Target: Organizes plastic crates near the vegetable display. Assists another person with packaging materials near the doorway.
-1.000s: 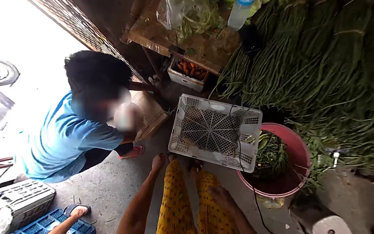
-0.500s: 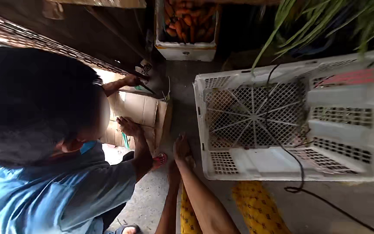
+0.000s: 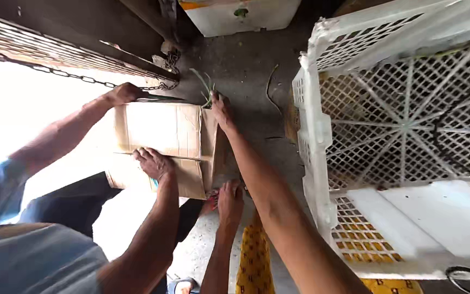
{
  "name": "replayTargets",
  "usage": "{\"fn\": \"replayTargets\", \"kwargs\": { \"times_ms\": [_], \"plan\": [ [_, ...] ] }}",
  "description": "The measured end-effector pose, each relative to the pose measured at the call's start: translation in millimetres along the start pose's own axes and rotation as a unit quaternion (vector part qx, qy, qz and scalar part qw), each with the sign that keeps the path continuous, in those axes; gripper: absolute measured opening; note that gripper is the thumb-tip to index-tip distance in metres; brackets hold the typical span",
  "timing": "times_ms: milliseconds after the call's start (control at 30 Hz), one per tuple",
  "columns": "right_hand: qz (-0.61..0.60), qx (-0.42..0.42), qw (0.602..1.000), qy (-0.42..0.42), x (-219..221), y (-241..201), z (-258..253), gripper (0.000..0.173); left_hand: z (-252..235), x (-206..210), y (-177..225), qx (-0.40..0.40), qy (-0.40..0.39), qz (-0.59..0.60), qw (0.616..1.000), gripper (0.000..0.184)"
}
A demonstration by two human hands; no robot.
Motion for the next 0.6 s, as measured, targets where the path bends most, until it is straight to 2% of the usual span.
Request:
{"fn": "replayTargets", "kwargs": {
  "times_ms": [100, 167, 233, 300, 333, 367, 400, 467, 533, 600],
  "plan": [
    [-0.024, -0.097, 0.994, -0.052, -6.9, -18.1, -5.8, 0.036, -42.5, -40.8, 45.7, 0.034, 0.093, -0.085, 0.991, 0.045],
    [0.030, -0.135, 0.987, -0.081, -3.1, -32.2, 6.2, 0.035, -68.2, -73.9, 62.8, 0.026, 0.183, -0.123, 0.975, 0.058],
    [0.089, -0.172, 0.978, -0.079, 10.3, -41.8, 17.4, 0.035, -86.1, -103.1, 67.5, -0.013, 0.241, -0.117, 0.963, 0.074],
    [0.141, -0.223, 0.960, -0.094, 34.4, -41.7, 32.1, 0.037, -86.5, -131.6, 55.3, -0.052, 0.238, -0.099, 0.965, 0.078],
    [0.174, -0.247, 0.945, -0.124, 48.4, -39.2, 37.1, 0.036, -76.9, -149.8, 53.1, -0.077, 0.197, -0.117, 0.970, 0.076],
    [0.192, -0.268, 0.930, -0.164, 66.8, -35.0, 33.1, 0.040, -67.0, -166.1, 58.8, -0.133, 0.087, -0.146, 0.976, 0.073],
    [0.183, -0.273, 0.926, -0.188, 82.0, -31.9, 28.9, 0.045, -62.4, -170.2, 49.3, -0.113, 0.081, -0.155, 0.978, 0.065],
    [0.106, -0.208, 0.952, -0.196, 97.8, -20.7, 30.3, 0.049, -67.1, -141.0, 1.8, 0.050, 0.246, -0.114, 0.961, 0.051],
    [0.004, -0.102, 0.983, -0.153, 99.0, 12.4, 48.2, 0.037, -62.4, -106.2, -6.7, -0.021, 0.178, -0.064, 0.982, 0.048],
    [-0.042, 0.024, 0.994, -0.102, 92.2, 66.2, 80.1, 0.024, -50.0, -75.2, -15.3, -0.060, 0.122, -0.002, 0.991, 0.051]
  ]
}}
Point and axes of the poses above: each hand's wrist, its own z-axis away from the middle knuckle, its own x-axis out of the palm, y = z × x, the point moved 5 cm from there along -z, towards the middle knuckle, and after that the axes turned 9 degrees about z, right-handed, at the moved point
